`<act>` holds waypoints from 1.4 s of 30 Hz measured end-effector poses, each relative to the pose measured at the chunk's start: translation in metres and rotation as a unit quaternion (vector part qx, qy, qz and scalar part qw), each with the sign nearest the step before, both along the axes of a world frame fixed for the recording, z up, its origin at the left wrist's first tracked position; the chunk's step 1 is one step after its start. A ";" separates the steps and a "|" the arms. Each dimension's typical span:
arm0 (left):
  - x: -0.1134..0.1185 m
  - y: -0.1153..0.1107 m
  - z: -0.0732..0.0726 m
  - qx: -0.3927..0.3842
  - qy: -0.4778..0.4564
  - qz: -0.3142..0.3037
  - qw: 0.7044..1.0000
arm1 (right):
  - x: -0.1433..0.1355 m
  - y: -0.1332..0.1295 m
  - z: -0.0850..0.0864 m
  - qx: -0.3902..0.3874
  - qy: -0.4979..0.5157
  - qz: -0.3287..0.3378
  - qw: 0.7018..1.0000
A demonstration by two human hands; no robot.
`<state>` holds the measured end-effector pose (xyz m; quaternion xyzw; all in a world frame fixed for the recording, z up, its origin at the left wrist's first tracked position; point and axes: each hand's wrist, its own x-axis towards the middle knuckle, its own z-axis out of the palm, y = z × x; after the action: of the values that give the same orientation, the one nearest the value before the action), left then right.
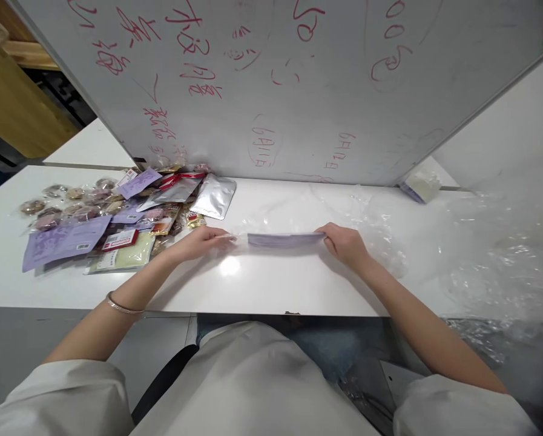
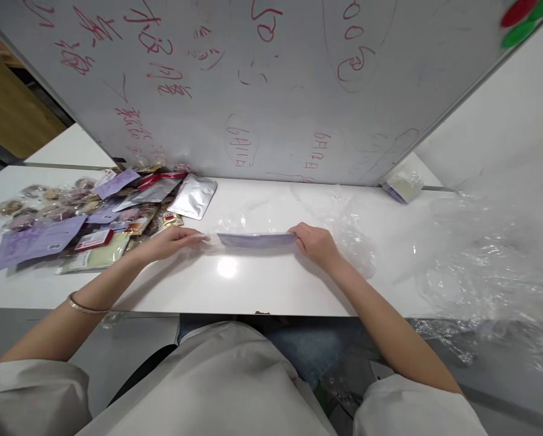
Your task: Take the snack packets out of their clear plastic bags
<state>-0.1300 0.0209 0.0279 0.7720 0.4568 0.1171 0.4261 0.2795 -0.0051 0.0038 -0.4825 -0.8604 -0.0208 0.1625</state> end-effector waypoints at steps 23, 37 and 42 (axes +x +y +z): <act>0.033 -0.008 0.008 0.188 0.134 0.049 0.972 | -0.019 -0.007 -0.002 -0.175 0.136 -0.113 0.968; 0.052 -0.047 -0.018 0.358 0.206 0.011 0.911 | -0.044 -0.029 0.003 -0.042 0.013 0.059 0.997; 0.057 -0.049 -0.032 0.311 0.203 0.092 0.924 | -0.082 -0.014 -0.025 -0.112 0.030 -0.006 0.993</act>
<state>-0.0731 -0.0284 -0.0040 0.8277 0.5431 0.1325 0.0496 0.1978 -0.0191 -0.0210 -0.5032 -0.8493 0.0888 0.1328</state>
